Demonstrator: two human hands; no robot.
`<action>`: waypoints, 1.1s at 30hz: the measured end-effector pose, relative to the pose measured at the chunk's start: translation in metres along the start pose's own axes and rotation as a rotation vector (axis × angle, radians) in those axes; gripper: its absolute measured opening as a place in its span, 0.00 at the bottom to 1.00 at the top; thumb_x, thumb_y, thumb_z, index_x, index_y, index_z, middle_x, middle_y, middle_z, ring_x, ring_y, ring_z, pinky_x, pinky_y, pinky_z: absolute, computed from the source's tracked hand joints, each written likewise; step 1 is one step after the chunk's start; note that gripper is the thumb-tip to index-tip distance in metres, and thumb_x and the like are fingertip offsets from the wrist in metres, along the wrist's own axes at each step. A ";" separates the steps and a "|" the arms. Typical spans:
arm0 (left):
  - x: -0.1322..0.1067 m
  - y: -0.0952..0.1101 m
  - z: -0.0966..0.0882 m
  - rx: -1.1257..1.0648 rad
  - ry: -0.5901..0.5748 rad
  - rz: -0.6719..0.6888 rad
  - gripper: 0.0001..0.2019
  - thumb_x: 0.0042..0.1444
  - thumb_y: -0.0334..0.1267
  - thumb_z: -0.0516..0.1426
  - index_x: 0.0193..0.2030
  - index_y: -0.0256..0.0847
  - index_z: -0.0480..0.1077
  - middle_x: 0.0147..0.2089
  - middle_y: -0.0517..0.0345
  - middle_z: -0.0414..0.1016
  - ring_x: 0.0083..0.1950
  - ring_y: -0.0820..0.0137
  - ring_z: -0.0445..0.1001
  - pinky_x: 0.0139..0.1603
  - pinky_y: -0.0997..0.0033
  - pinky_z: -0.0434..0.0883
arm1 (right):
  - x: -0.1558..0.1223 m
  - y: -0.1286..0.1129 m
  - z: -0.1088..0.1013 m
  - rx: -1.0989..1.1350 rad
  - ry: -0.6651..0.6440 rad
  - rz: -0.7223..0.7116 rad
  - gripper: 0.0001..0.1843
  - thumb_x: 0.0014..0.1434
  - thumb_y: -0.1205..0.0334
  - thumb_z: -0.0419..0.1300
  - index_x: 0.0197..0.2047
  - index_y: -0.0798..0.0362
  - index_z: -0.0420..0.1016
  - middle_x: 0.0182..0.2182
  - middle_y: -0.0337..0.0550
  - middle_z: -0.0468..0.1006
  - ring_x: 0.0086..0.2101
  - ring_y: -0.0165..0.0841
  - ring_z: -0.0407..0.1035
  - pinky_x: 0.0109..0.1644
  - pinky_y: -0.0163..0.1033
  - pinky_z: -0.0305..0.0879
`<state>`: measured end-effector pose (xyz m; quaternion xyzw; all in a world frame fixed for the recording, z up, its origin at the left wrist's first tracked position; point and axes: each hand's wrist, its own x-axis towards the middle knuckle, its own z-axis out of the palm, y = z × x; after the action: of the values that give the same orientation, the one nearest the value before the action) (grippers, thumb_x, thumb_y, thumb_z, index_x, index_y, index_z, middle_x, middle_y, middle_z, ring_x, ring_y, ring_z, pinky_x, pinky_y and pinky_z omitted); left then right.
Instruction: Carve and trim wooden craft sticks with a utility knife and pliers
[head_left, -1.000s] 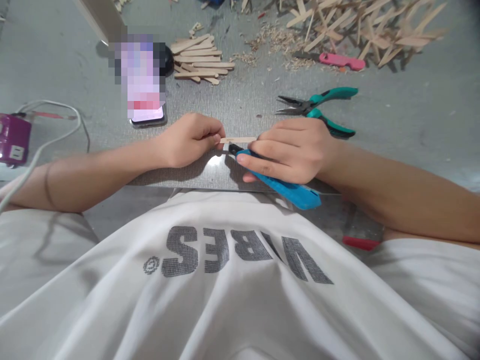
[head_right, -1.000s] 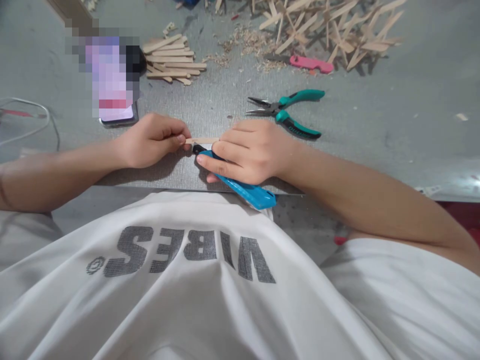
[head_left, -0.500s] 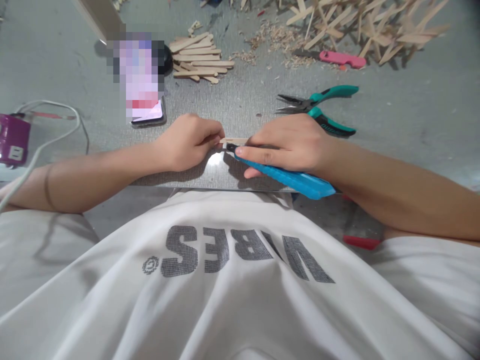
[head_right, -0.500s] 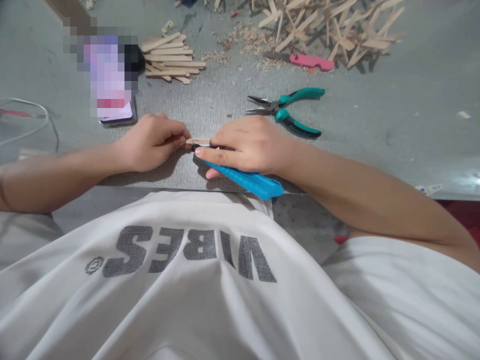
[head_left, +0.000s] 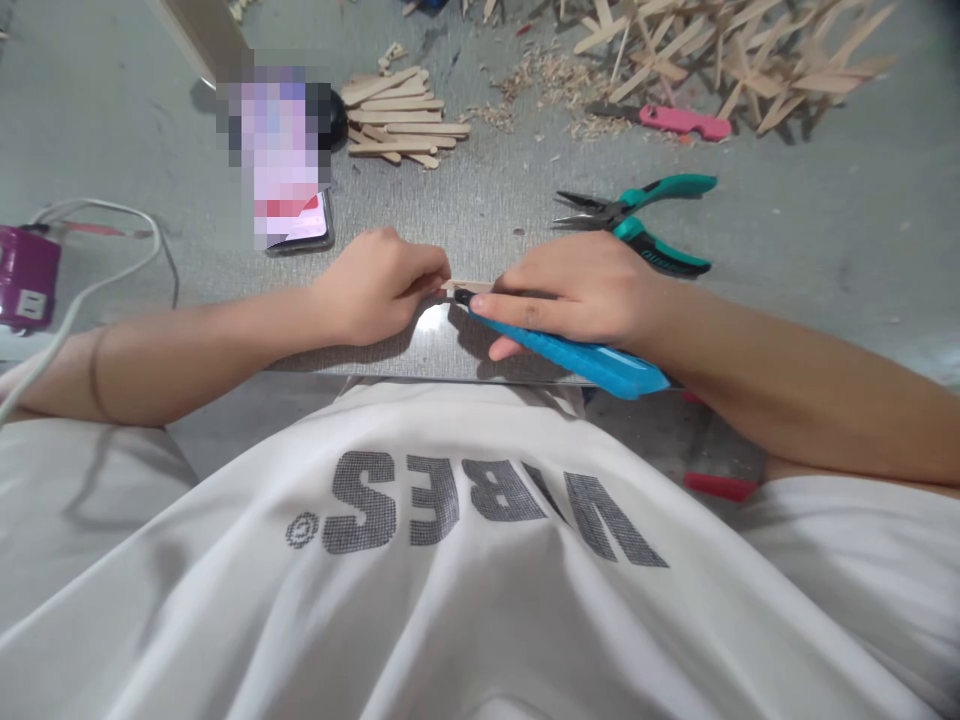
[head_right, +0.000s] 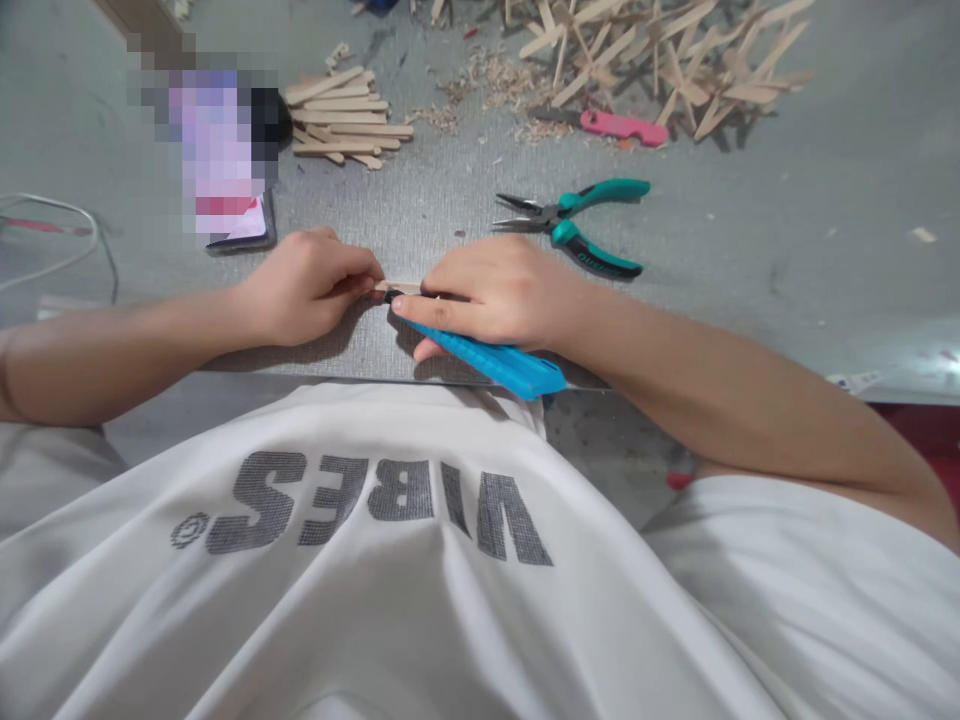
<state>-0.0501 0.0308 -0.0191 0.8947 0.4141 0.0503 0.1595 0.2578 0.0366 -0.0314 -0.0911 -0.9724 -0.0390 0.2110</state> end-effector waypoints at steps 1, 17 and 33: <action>0.000 0.000 0.001 0.013 0.008 0.006 0.19 0.75 0.41 0.54 0.51 0.43 0.89 0.37 0.53 0.89 0.42 0.58 0.87 0.53 0.59 0.77 | 0.001 0.000 0.000 0.007 0.004 0.006 0.21 0.89 0.44 0.60 0.67 0.49 0.86 0.40 0.40 0.85 0.37 0.32 0.78 0.44 0.39 0.69; -0.001 0.000 -0.005 -0.261 0.006 -0.028 0.16 0.73 0.39 0.55 0.42 0.42 0.86 0.38 0.56 0.89 0.39 0.66 0.82 0.46 0.66 0.71 | 0.006 0.000 0.004 -0.313 0.118 -0.276 0.15 0.87 0.50 0.65 0.65 0.50 0.84 0.42 0.41 0.84 0.39 0.33 0.76 0.42 0.41 0.74; 0.002 0.004 -0.017 -0.256 -0.131 -0.048 0.15 0.69 0.37 0.56 0.39 0.41 0.84 0.34 0.58 0.85 0.40 0.66 0.81 0.50 0.66 0.71 | 0.013 -0.006 -0.008 -0.363 0.066 -0.450 0.12 0.84 0.64 0.67 0.65 0.58 0.83 0.43 0.43 0.83 0.40 0.32 0.75 0.40 0.40 0.72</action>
<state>-0.0499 0.0337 -0.0024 0.8583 0.4142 0.0406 0.3001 0.2480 0.0315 -0.0192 0.0921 -0.9379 -0.2612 0.2088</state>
